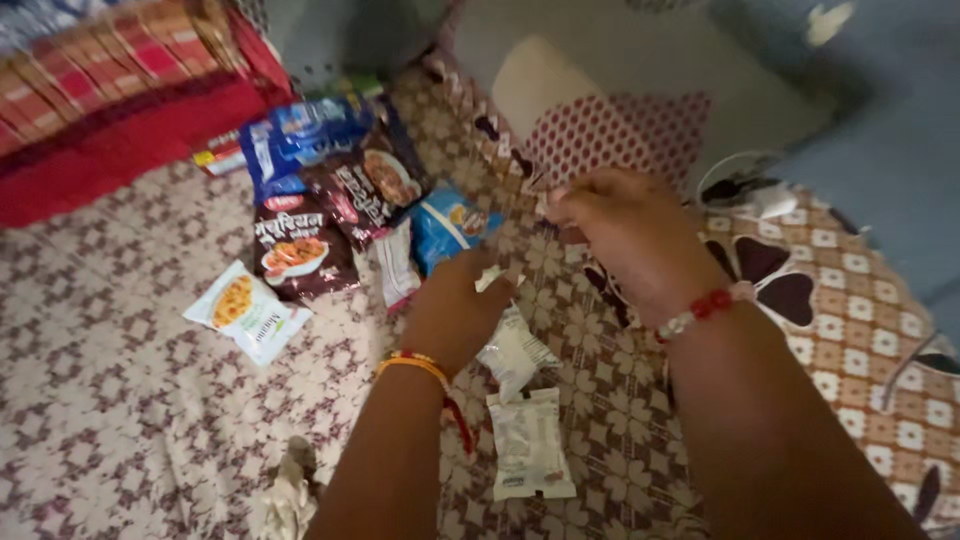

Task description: The person picks up several snack packets from a bed on the floor and places them on a high storage shelf.

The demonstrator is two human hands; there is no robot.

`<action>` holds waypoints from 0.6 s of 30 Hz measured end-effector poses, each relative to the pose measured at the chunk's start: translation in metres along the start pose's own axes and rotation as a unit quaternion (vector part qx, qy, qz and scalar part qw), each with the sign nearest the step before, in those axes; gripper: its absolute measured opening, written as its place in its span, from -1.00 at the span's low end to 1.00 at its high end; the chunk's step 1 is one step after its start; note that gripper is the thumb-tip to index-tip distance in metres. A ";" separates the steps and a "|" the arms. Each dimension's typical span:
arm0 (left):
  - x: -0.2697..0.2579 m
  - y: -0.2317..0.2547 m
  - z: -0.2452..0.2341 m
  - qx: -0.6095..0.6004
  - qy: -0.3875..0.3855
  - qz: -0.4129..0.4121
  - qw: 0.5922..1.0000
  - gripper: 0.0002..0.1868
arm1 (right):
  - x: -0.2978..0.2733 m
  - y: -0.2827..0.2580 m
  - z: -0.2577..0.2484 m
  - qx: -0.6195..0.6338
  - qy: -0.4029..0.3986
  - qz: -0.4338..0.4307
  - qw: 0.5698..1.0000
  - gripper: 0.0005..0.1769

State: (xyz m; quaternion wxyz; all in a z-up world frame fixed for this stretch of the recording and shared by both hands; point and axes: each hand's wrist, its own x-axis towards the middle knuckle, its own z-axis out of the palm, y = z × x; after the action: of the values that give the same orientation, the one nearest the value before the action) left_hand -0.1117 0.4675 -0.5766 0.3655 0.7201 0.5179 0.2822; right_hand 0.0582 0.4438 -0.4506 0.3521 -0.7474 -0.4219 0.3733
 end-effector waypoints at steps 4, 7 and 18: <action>0.020 -0.057 0.047 0.015 -0.024 -0.076 0.997 -0.51 | 0.063 0.060 0.040 -0.026 -0.020 0.063 0.997 -0.70; 0.031 -0.094 0.071 0.039 -0.051 -0.131 0.989 -0.50 | 0.109 0.115 0.078 -0.064 -0.051 0.083 0.993 -0.60; 0.060 -0.176 0.083 0.012 -0.041 -0.186 0.982 -0.47 | 0.182 0.250 0.195 -0.257 -0.112 -0.009 0.960 -0.50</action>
State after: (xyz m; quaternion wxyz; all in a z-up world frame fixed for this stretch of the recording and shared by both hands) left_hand -0.1233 0.5399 -0.7667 0.4234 0.6268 0.6307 0.1734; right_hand 0.0502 0.5487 -0.8010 0.1018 -0.7624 -0.5470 0.3304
